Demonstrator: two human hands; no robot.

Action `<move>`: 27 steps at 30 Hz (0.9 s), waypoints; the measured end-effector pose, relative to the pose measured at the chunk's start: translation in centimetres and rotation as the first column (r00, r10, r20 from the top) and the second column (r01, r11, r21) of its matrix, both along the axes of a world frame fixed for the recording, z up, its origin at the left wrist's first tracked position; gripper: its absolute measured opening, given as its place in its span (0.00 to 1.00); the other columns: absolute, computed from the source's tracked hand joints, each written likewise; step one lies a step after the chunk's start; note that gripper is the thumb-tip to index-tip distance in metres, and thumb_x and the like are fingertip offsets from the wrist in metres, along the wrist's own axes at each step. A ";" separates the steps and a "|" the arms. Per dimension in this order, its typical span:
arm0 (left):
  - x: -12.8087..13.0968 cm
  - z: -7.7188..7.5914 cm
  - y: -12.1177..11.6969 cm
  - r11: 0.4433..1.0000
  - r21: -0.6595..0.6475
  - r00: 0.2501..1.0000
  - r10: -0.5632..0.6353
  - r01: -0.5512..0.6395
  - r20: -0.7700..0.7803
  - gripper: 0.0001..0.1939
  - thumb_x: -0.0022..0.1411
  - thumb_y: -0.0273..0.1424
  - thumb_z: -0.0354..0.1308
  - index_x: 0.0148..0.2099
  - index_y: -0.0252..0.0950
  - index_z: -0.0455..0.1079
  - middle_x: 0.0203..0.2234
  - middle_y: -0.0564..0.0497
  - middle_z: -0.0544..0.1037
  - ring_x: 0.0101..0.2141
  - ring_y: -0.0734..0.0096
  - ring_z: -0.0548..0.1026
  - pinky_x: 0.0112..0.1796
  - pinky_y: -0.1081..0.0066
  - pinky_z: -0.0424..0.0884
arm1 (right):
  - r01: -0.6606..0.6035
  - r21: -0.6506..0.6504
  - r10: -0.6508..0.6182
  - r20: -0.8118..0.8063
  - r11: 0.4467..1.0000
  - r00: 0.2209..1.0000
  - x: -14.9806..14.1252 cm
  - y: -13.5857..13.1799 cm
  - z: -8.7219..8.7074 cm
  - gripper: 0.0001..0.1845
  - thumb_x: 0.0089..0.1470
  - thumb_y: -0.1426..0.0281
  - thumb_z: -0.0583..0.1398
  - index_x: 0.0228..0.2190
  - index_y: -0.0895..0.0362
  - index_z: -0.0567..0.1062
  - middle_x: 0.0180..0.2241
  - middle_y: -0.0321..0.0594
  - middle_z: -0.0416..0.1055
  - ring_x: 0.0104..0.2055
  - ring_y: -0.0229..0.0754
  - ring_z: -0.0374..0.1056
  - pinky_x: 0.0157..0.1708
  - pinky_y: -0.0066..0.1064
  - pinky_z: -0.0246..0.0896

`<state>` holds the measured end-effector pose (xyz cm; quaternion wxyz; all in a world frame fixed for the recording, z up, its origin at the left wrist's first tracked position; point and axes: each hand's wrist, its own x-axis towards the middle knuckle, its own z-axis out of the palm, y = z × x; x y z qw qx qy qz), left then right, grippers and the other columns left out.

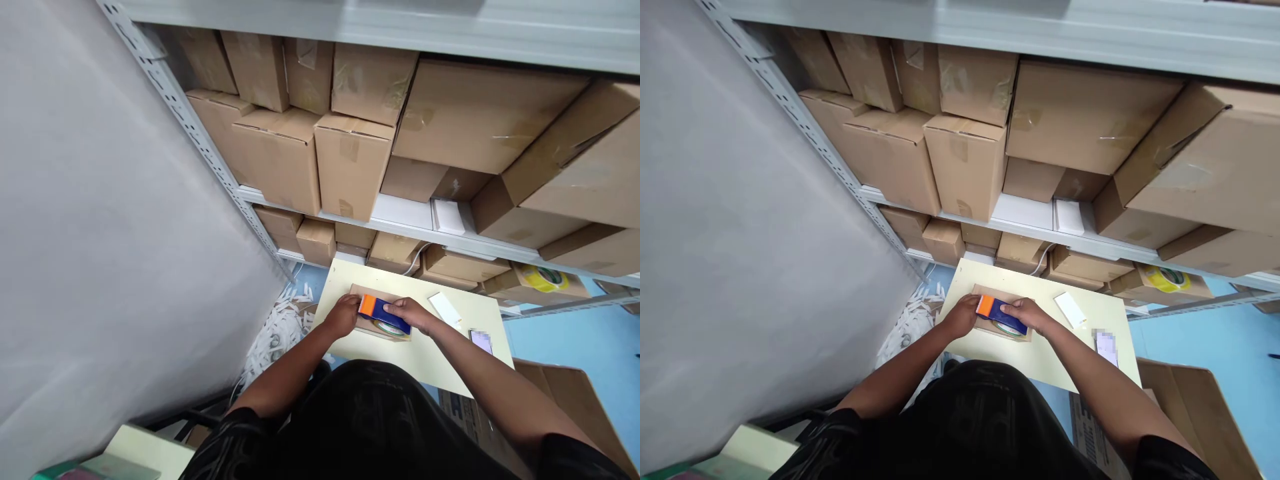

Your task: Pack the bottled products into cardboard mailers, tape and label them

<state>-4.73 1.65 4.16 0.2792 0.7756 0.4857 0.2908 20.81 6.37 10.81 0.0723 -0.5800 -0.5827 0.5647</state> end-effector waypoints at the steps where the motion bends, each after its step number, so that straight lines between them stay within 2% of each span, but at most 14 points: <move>1: -0.1 0.3 -0.1 0.997 -0.045 0.995 0.065 -0.062 0.072 0.17 0.62 0.22 0.54 0.49 0.36 0.80 0.48 0.42 0.80 0.54 0.55 0.74 0.61 0.53 0.67 | -0.010 0.001 0.010 0.009 1.000 1.000 -0.1 0.3 0.1 0.34 0.41 0.38 0.67 0.20 0.58 0.75 0.18 0.35 0.68 0.22 0.37 0.59 0.25 0.29 0.52; 3: 0.1 0.9 -0.2 0.947 -0.234 0.939 0.270 -0.219 0.215 0.14 0.66 0.27 0.54 0.47 0.36 0.80 0.45 0.43 0.81 0.49 0.58 0.76 0.54 0.58 0.72 | -0.026 -0.004 0.026 0.011 1.000 1.000 -0.2 0.7 0.3 0.33 0.41 0.38 0.67 0.21 0.58 0.75 0.18 0.36 0.69 0.23 0.37 0.60 0.25 0.29 0.53; 4: 0.3 1.2 -0.1 0.888 -0.378 0.885 0.377 -0.262 0.274 0.14 0.68 0.31 0.53 0.47 0.36 0.79 0.43 0.43 0.81 0.46 0.59 0.77 0.50 0.60 0.74 | -0.035 -0.005 0.035 0.008 0.999 0.999 -0.3 0.8 0.4 0.33 0.42 0.39 0.67 0.21 0.58 0.75 0.19 0.36 0.70 0.23 0.37 0.60 0.26 0.29 0.53; 5: 0.6 1.5 0.0 0.811 -0.529 0.827 0.463 -0.250 0.319 0.16 0.70 0.37 0.53 0.48 0.36 0.79 0.42 0.43 0.81 0.42 0.61 0.78 0.45 0.63 0.76 | -0.046 -0.002 0.046 0.003 0.999 0.999 -0.3 0.9 0.4 0.33 0.43 0.39 0.67 0.21 0.58 0.75 0.19 0.37 0.70 0.23 0.37 0.60 0.26 0.29 0.53; 6: 0.8 1.8 0.2 0.729 -0.658 0.776 0.522 -0.190 0.354 0.19 0.71 0.41 0.52 0.48 0.35 0.78 0.40 0.44 0.81 0.39 0.62 0.78 0.40 0.65 0.76 | -0.057 0.005 0.057 0.002 0.998 0.998 -0.3 0.9 0.5 0.33 0.44 0.39 0.67 0.21 0.58 0.75 0.19 0.37 0.70 0.23 0.37 0.61 0.26 0.29 0.53; 8: 1.4 2.3 0.5 0.594 -0.804 0.696 0.588 -0.025 0.413 0.22 0.70 0.46 0.53 0.48 0.33 0.78 0.38 0.43 0.81 0.33 0.66 0.77 0.33 0.70 0.74 | -0.071 0.025 0.071 0.017 0.997 0.997 -0.4 1.0 0.5 0.33 0.44 0.39 0.66 0.20 0.58 0.75 0.19 0.37 0.70 0.22 0.37 0.60 0.26 0.29 0.53; 10: 1.7 2.6 0.8 0.532 -0.843 0.621 0.633 0.087 0.463 0.21 0.69 0.45 0.56 0.47 0.31 0.77 0.35 0.43 0.81 0.31 0.69 0.76 0.30 0.73 0.72 | -0.077 0.043 0.075 0.048 0.996 0.996 -0.4 1.0 0.6 0.33 0.45 0.39 0.66 0.20 0.58 0.75 0.18 0.37 0.69 0.22 0.37 0.60 0.25 0.29 0.52; 12: 1.7 2.8 0.9 0.504 -0.853 0.540 0.683 0.140 0.492 0.19 0.67 0.44 0.60 0.45 0.30 0.77 0.33 0.45 0.81 0.28 0.72 0.76 0.30 0.74 0.71 | -0.087 0.059 0.082 0.084 0.994 0.993 -0.4 1.1 0.8 0.33 0.45 0.38 0.65 0.20 0.58 0.74 0.18 0.36 0.69 0.22 0.37 0.59 0.24 0.29 0.52; 14: 1.6 2.8 0.9 0.482 -0.861 0.493 0.717 0.161 0.493 0.19 0.66 0.44 0.62 0.44 0.31 0.76 0.31 0.46 0.80 0.27 0.74 0.75 0.29 0.75 0.71 | -0.109 0.078 0.100 0.116 0.991 0.988 -0.4 1.2 0.9 0.34 0.45 0.37 0.65 0.20 0.58 0.74 0.17 0.36 0.68 0.22 0.37 0.59 0.24 0.29 0.52; 20: 1.3 2.2 0.7 0.441 -0.876 0.490 0.730 0.194 0.476 0.19 0.62 0.43 0.68 0.44 0.32 0.75 0.28 0.48 0.79 0.25 0.75 0.76 0.30 0.75 0.71 | -0.133 0.099 0.115 0.169 0.986 0.979 0.2 1.8 0.6 0.34 0.46 0.37 0.64 0.22 0.58 0.75 0.19 0.36 0.69 0.23 0.37 0.61 0.24 0.28 0.52; 24: 1.5 1.6 0.6 0.456 -0.852 0.412 0.746 0.256 0.523 0.15 0.64 0.40 0.66 0.44 0.33 0.73 0.29 0.48 0.79 0.25 0.76 0.76 0.29 0.76 0.71 | -0.113 0.075 0.106 0.097 0.991 0.990 0.5 1.9 0.5 0.34 0.47 0.37 0.65 0.24 0.58 0.77 0.21 0.36 0.71 0.24 0.37 0.63 0.25 0.27 0.54; 27: 1.7 1.3 0.6 0.462 -0.854 0.411 0.749 0.238 0.520 0.11 0.61 0.33 0.68 0.41 0.33 0.72 0.27 0.49 0.79 0.24 0.76 0.75 0.29 0.76 0.70 | -0.123 0.073 0.116 0.085 0.990 0.990 0.7 1.9 0.3 0.34 0.45 0.37 0.65 0.24 0.58 0.78 0.21 0.36 0.72 0.25 0.37 0.63 0.26 0.27 0.55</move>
